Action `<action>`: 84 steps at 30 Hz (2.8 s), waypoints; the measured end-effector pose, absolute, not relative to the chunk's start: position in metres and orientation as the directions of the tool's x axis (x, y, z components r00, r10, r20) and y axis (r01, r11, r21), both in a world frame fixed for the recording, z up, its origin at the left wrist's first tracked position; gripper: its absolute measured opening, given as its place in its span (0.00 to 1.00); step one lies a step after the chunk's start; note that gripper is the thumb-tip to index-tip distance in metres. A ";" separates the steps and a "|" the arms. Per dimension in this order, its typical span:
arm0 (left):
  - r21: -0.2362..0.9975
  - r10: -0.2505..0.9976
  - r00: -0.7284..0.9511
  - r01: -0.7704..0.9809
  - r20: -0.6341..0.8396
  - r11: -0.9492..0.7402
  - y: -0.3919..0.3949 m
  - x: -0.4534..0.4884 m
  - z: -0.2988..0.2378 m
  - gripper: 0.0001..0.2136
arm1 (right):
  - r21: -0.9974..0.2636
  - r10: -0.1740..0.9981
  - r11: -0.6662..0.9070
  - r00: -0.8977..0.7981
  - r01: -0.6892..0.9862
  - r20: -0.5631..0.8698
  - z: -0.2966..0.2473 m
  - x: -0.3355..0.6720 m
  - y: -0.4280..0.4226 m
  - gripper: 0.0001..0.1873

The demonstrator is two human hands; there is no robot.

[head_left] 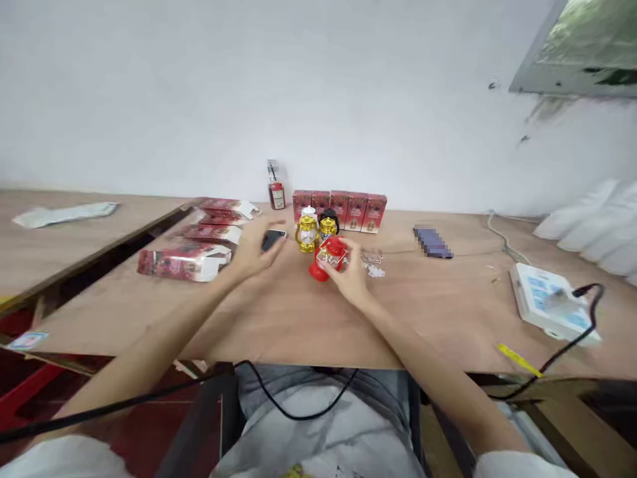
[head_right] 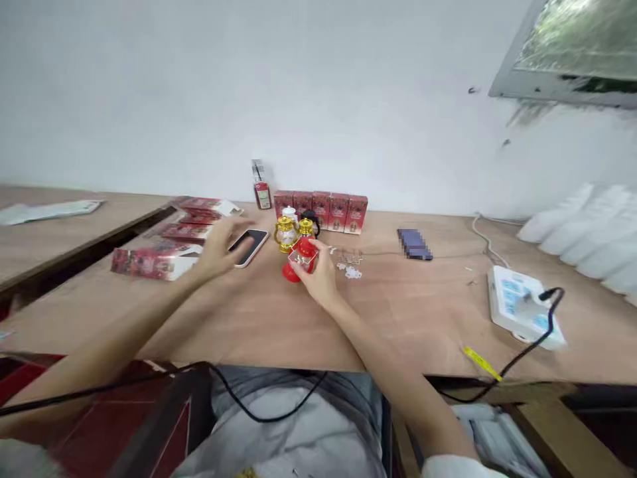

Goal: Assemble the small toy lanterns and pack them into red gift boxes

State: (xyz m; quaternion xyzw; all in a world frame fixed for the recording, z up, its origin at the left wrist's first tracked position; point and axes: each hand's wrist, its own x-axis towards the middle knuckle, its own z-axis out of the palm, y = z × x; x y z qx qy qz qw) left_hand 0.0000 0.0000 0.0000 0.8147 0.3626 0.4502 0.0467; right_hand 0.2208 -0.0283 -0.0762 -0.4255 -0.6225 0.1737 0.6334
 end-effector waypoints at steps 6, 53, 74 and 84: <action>0.871 0.809 0.464 0.143 0.361 -0.471 -0.010 0.068 -0.041 0.26 | -0.766 0.725 0.612 0.247 0.199 0.643 -0.082 0.225 -0.021 0.36; 0.923 0.910 -0.154 0.042 0.385 -0.383 0.021 0.052 -0.075 0.10 | -0.774 0.877 0.453 -0.064 0.442 0.477 -0.074 0.240 -0.019 0.18; 0.917 0.946 -0.313 -0.345 0.087 -0.199 0.041 0.041 -0.077 0.09 | -0.262 0.855 -0.122 0.235 0.957 0.463 -0.073 0.329 0.006 0.13; 0.940 0.944 -0.319 -0.289 0.086 -0.183 0.037 0.042 -0.073 0.09 | -0.257 0.893 -0.084 0.187 0.963 0.410 -0.076 0.322 0.008 0.16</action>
